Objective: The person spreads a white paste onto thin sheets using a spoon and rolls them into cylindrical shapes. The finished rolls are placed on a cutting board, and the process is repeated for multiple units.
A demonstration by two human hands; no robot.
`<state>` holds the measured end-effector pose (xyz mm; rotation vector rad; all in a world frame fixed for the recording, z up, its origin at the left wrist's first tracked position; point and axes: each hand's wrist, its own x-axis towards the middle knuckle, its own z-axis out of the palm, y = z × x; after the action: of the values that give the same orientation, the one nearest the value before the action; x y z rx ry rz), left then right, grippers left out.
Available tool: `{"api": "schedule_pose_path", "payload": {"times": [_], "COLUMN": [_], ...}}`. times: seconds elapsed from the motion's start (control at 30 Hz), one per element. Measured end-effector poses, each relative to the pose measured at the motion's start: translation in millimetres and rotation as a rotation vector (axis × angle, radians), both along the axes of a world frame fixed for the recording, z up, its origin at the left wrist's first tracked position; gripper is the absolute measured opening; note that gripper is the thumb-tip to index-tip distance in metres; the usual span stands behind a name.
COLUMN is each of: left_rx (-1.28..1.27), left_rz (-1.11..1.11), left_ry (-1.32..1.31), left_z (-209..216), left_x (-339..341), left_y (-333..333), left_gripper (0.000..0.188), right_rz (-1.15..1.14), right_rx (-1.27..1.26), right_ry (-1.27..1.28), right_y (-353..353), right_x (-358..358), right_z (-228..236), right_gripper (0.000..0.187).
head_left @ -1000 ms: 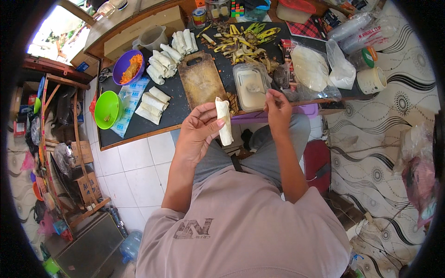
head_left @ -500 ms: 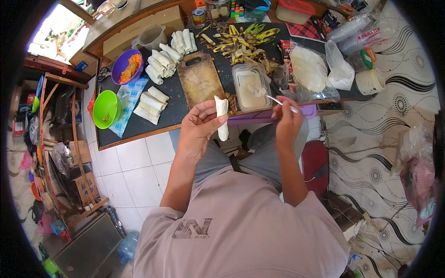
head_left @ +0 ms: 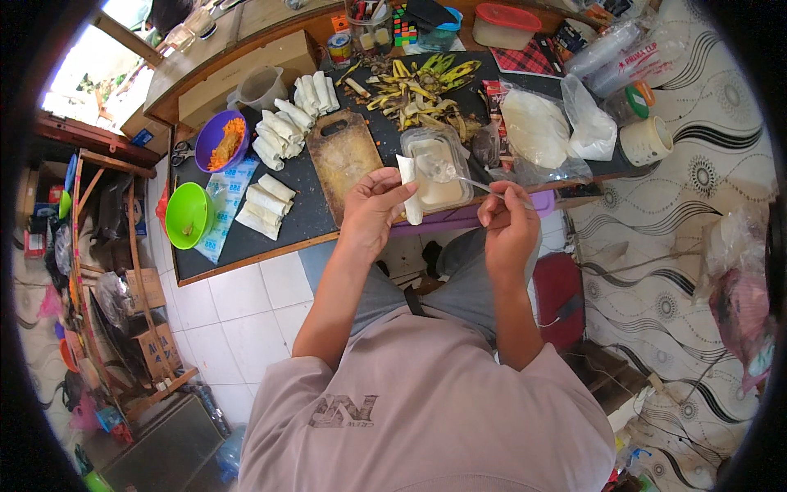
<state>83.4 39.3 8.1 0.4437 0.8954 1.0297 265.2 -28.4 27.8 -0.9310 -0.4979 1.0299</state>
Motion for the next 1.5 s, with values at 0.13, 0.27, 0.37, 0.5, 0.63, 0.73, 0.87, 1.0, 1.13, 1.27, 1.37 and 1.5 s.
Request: {"api": "schedule_pose_path", "payload": {"times": [0.13,0.27,0.37,0.5,0.63,0.73,0.87,1.0,1.13,1.27,1.37,1.5], "left_rx": [0.0,-0.014,-0.049,-0.086,-0.07,-0.076,-0.078,-0.065,-0.027,0.031,0.008,0.004], "left_rz": [-0.007,-0.01,0.014,0.019,0.004,0.004,-0.019,-0.021,-0.078,-0.136,-0.153,-0.113], "left_ry": [0.004,-0.042,-0.07,-0.101,-0.12,-0.136,-0.148,-0.157,-0.18,-0.2,-0.202,-0.034], "left_z": [-1.2,-3.9,-1.0,5.5,2.8,0.1,4.9,6.0,8.9,11.3,11.7,7.1], "left_x": [1.3,2.4,6.0,8.2,8.0,6.2,8.0,3.6,-1.3,-4.2,-9.0,-10.8], "left_y": [-0.4,1.0,3.0,3.6,4.1,4.3,2.8,-0.2,-1.4,-5.0,-5.3,-10.1], "left_gripper": [0.022,0.021,0.024,0.025,0.025,0.025,0.024,0.02,0.019,0.03,0.032,0.029], "right_rz": [-0.014,-0.013,-0.02,-0.077,-0.071,-0.041,-0.043,-0.103,-0.093,-0.103,-0.126,-0.078], "right_rx": [0.003,-0.034,-0.03,-0.05,-0.005,-0.007,-0.005,-0.024,0.012,0.072,0.042,0.047], "right_ry": [-0.005,0.003,0.022,-0.037,-0.017,0.017,-0.01,-0.043,-0.045,-0.092,-0.134,-0.146], "right_y": [-0.4,0.0,1.0,-0.2,-3.4,-4.8,-5.3,-4.6,-9.3,-13.1,-11.8,-13.9], "right_x": [-1.2,-1.1,0.9,4.2,3.4,-3.1,-0.3,0.9,1.7,1.6,1.6,0.0], "right_z": [2.7,-1.1,-4.9,-6.6,1.0,4.0,-0.4,-0.8,6.0,7.2,7.4,1.4], "right_gripper": [0.023,0.023,0.023,0.021,0.022,0.022,0.022,0.022,0.021,0.022,0.021,0.021]}}
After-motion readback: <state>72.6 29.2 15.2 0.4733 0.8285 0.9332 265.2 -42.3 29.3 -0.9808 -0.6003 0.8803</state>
